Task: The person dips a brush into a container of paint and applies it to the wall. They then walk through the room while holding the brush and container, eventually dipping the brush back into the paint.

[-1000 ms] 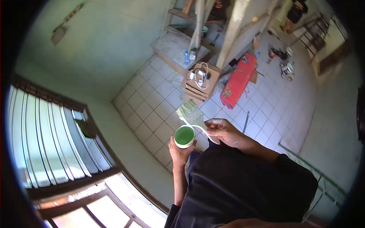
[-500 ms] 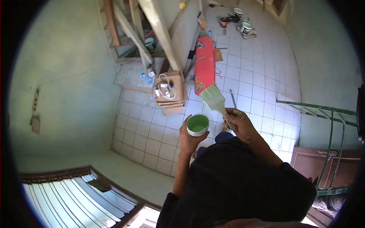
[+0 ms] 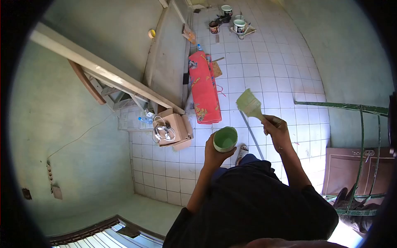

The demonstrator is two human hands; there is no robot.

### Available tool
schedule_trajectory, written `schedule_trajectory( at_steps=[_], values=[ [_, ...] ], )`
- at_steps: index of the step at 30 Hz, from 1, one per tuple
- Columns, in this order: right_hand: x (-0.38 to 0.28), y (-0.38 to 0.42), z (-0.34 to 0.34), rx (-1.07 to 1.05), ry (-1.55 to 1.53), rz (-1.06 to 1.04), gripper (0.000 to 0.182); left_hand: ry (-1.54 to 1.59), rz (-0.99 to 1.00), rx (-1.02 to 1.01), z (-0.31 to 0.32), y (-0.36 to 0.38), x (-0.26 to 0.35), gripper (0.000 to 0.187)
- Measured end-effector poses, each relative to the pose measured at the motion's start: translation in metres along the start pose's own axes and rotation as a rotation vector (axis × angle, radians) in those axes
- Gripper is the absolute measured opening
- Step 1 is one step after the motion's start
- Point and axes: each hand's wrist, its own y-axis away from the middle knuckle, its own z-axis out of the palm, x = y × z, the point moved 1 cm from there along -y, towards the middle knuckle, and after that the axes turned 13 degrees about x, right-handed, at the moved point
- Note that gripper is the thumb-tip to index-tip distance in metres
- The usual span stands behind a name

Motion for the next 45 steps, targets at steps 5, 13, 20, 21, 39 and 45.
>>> schedule_trajectory(
  at_steps=[5,13,20,21,39,45],
  values=[
    [-0.009,-0.031,-0.026,0.108,0.066,-0.114,0.028,0.013,-0.036,-0.072,0.035,-0.042,0.022,0.071],
    [-0.009,-0.092,-0.007,0.366,0.287,-0.365,0.031,0.022,0.066,-0.013,0.046,-0.109,-0.012,0.080],
    [-0.063,-0.154,0.072,0.310,0.238,-0.394,0.030,0.127,0.043,0.181,0.028,-0.171,-0.013,0.078],
    [-0.069,-0.167,0.085,0.275,0.242,-0.406,0.030,0.082,0.081,0.255,0.024,-0.177,-0.016,0.078],
    [-0.028,-0.416,0.192,-0.351,0.106,0.038,0.043,-0.225,-0.219,0.812,0.049,-0.200,-0.037,0.088],
    [-0.055,-0.482,0.206,-0.664,-0.100,0.474,0.038,-0.183,-0.381,0.969,0.124,-0.227,-0.005,0.090]
  ],
)
